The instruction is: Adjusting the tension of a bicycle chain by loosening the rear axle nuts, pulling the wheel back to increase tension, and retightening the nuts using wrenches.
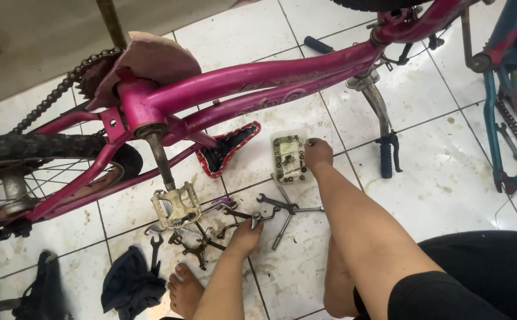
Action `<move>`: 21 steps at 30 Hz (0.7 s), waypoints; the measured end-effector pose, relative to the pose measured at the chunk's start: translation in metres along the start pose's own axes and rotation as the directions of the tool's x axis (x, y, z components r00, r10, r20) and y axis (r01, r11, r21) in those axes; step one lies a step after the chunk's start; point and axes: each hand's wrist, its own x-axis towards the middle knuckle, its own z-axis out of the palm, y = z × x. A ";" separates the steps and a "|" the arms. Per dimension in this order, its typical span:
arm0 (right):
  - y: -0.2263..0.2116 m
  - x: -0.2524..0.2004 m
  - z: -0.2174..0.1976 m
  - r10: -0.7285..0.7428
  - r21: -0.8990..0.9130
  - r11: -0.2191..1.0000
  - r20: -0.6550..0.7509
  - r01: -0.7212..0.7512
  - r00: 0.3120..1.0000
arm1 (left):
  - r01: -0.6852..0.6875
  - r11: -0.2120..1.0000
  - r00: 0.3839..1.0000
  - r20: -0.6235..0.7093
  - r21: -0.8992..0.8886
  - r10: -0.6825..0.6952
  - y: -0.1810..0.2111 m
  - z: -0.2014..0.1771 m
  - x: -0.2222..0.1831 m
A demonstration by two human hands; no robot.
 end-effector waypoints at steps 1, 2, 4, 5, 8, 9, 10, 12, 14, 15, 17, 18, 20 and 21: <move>-0.003 -0.002 0.003 0.000 0.002 1.000 -0.001 0.000 1.000 | -0.001 1.000 1.000 -0.001 0.002 0.001 0.010 -0.006 -0.008; -0.006 -0.005 0.005 -0.029 0.022 0.999 0.030 0.028 0.999 | -0.029 0.999 0.999 0.017 -0.045 0.030 0.020 -0.011 -0.016; -0.012 -0.023 0.007 -0.047 0.047 0.998 0.056 0.045 0.997 | -0.057 0.995 0.997 0.042 -0.082 0.060 0.033 -0.016 -0.037; -0.020 -0.032 0.002 -0.065 0.041 0.997 0.072 0.062 0.995 | -0.036 0.989 0.998 0.050 -0.142 0.043 0.042 -0.018 -0.045; -0.049 -0.080 -0.024 -0.128 0.000 0.992 0.082 0.128 0.988 | -0.051 0.969 0.995 0.071 -0.242 0.070 0.059 -0.020 -0.051; -0.056 -0.103 -0.034 -0.160 -0.037 0.986 0.091 0.164 0.983 | -0.068 0.957 0.991 0.091 -0.282 0.098 0.061 -0.017 -0.052; -0.052 -0.112 -0.036 -0.156 -0.037 0.987 0.078 0.159 0.985 | -0.077 0.958 0.989 0.097 -0.277 0.108 0.076 -0.019 -0.063; -0.049 -0.128 -0.036 -0.221 0.025 0.975 0.145 0.220 0.964 | -0.147 0.937 0.977 0.100 -0.317 0.187 0.105 -0.028 -0.086; -0.055 -0.134 -0.047 -0.195 0.088 0.980 0.260 0.178 0.946 | -0.229 0.888 0.963 0.039 -0.400 0.266 0.119 -0.025 -0.076; -0.054 -0.139 -0.053 -0.166 0.141 0.983 0.385 0.120 0.908 | -0.293 0.827 0.946 -0.016 -0.479 0.325 0.126 -0.021 -0.072; -0.083 -0.179 -0.091 -0.121 0.228 0.974 0.459 0.015 0.880 | -0.347 0.803 0.931 -0.076 -0.485 0.356 0.156 -0.032 -0.099; -0.099 -0.199 -0.109 -0.091 0.297 0.951 0.548 -0.092 0.831 | -0.390 0.775 0.918 -0.141 -0.497 0.371 0.172 -0.038 -0.112; -0.110 -0.224 -0.133 -0.101 0.323 0.939 0.579 -0.115 0.809 | -0.431 0.786 0.902 -0.200 -0.443 0.381 0.199 -0.057 -0.165; -0.117 -0.234 -0.145 -0.112 0.347 0.928 0.609 -0.137 0.785 | -0.468 0.793 0.882 -0.258 -0.390 0.393 0.216 -0.067 -0.190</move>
